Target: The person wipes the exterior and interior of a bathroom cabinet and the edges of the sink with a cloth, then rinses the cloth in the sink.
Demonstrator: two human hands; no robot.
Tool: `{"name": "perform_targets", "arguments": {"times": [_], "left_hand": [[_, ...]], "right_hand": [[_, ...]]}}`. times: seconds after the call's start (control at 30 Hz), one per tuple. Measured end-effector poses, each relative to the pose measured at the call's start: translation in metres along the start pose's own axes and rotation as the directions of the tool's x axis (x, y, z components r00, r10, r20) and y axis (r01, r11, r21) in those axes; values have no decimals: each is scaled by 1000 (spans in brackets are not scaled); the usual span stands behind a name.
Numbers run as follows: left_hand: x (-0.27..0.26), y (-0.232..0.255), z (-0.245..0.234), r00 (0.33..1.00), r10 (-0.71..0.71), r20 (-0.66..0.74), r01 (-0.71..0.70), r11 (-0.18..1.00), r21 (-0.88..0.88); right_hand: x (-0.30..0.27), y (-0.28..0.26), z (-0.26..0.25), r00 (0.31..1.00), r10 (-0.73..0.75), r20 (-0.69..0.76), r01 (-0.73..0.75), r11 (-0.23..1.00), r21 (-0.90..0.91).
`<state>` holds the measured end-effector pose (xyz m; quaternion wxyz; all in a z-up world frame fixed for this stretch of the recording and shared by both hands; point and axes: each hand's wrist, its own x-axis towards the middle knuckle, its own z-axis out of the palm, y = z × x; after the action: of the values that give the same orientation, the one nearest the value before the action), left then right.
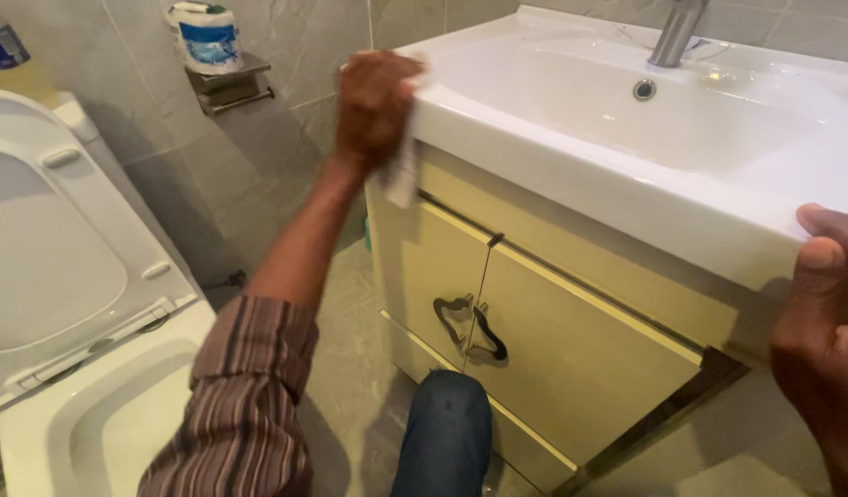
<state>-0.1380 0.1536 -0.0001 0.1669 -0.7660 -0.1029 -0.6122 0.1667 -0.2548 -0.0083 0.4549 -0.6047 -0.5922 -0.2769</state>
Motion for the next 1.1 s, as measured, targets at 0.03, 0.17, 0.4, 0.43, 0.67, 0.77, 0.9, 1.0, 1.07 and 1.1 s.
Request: {"name": "perform_targets", "arguments": {"times": [0.03, 0.17, 0.4, 0.43, 0.67, 0.77, 0.9, 1.0, 1.07, 1.1], "left_hand": [[-1, -19, -6, 1000, 1, 2, -1, 1000, 1], [-10, -74, -8, 990, -107, 88, 109, 994, -18], [-49, -110, 46, 589, -729, -349, 699, 676, -233], [-56, -107, 47, 587, -730, -352, 703, 674, -226], [-83, -14, 2, 796, -572, -200, 603, 778, 175], [-92, 50, -4, 679, -710, -188, 700, 703, -125], [-105, 136, -10, 392, -920, -20, 731, 325, -600], [-115, 169, -18, 376, -927, -6, 927, 376, -21], [-121, 166, -24, 408, -912, 31, 892, 406, 197], [-125, 160, -26, 435, -897, 74, 811, 426, 401]], "right_hand": [[-1, 2, 1, 1000, 25, 11, -25, 1000, 0], [-4, 7, 4, 998, 53, 38, -54, 999, 4], [2, 7, 9, 998, -12, 54, 10, 999, 34], [3, 7, 10, 998, -19, 57, 16, 999, 36], [5, 9, 7, 996, -52, 78, 50, 998, 33], [0, 8, 5, 995, -49, 82, 46, 998, 33], [-1, 6, 3, 994, -66, 90, 63, 997, 34], [-6, 3, 1, 993, -68, 91, 66, 997, 27], [-8, 0, 1, 992, -73, 101, 70, 997, 29], [-4, 1, -2, 991, -82, 102, 81, 997, 21]]}}
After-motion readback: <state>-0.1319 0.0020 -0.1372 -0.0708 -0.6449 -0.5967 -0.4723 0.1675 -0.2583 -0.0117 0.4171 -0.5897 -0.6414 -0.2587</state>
